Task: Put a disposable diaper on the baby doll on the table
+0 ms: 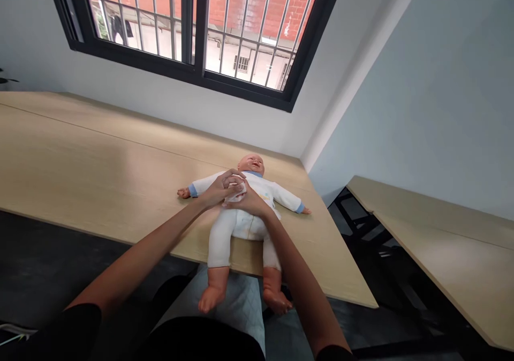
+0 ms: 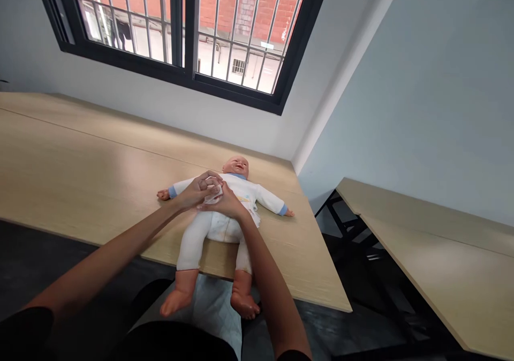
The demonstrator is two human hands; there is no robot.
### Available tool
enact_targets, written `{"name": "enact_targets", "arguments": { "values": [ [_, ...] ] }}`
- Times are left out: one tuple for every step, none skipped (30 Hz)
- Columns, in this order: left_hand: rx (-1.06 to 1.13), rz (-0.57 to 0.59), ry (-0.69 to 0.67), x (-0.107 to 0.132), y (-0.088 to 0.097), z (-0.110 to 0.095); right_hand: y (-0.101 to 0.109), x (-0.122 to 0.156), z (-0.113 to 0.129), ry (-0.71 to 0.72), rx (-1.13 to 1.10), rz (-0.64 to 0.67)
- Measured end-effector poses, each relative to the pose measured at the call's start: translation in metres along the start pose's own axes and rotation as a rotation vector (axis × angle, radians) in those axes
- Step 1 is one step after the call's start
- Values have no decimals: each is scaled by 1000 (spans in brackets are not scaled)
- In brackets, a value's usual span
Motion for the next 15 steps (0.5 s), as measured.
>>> {"name": "enact_targets", "arguments": {
  "values": [
    [-7, 0, -6, -2, -5, 2, 1, 1, -2, 15, -99, 15],
    [-16, -2, -14, -3, -9, 3, 2, 1, -4, 17, -190, 19],
    [-28, -3, -22, -4, -12, 5, 4, 1, -7, 8, -271, 10],
    [-44, -2, -33, -5, -14, 7, 5, 1, -10, -7, -345, -18],
    [-65, 2, -43, -6, -16, 10, 8, 0, -12, -27, -409, -57],
    [-89, 11, -50, -6, -16, 13, 10, -1, -15, -47, -462, -96],
    [-114, 22, -54, -6, -16, 17, 12, -2, -17, -68, -501, -128],
    [-139, 35, -54, -5, -16, 21, 13, -3, -19, -89, -527, -150],
    [-162, 48, -50, -4, -15, 25, 14, -4, -21, -110, -546, -161],
    [-183, 61, -44, -3, -14, 28, 15, -4, -22, -127, -559, -163],
    [-203, 72, -38, -3, -13, 31, 15, -4, -22, -137, -563, -157],
    [-222, 84, -34, -2, -12, 33, 15, -4, -22, -139, -564, -152],
    [-242, 96, -30, -1, -12, 35, 14, -4, -22, -134, -567, -149],
    [-264, 108, -29, -1, -11, 36, 13, -3, -21, -126, -572, -150],
    [-287, 117, -29, -1, -11, 37, 12, -2, -20, -118, -579, -155]
  ]
}}
Point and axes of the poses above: each hand's wrist, its own x-axis away from the middle knuckle, its own y-axis out of the back of the hand, z = x × y, the point moved 3 cm from there along -x, towards the middle knuckle, and after that the axes turned 11 degrees about -y, right-handed, at the moved point
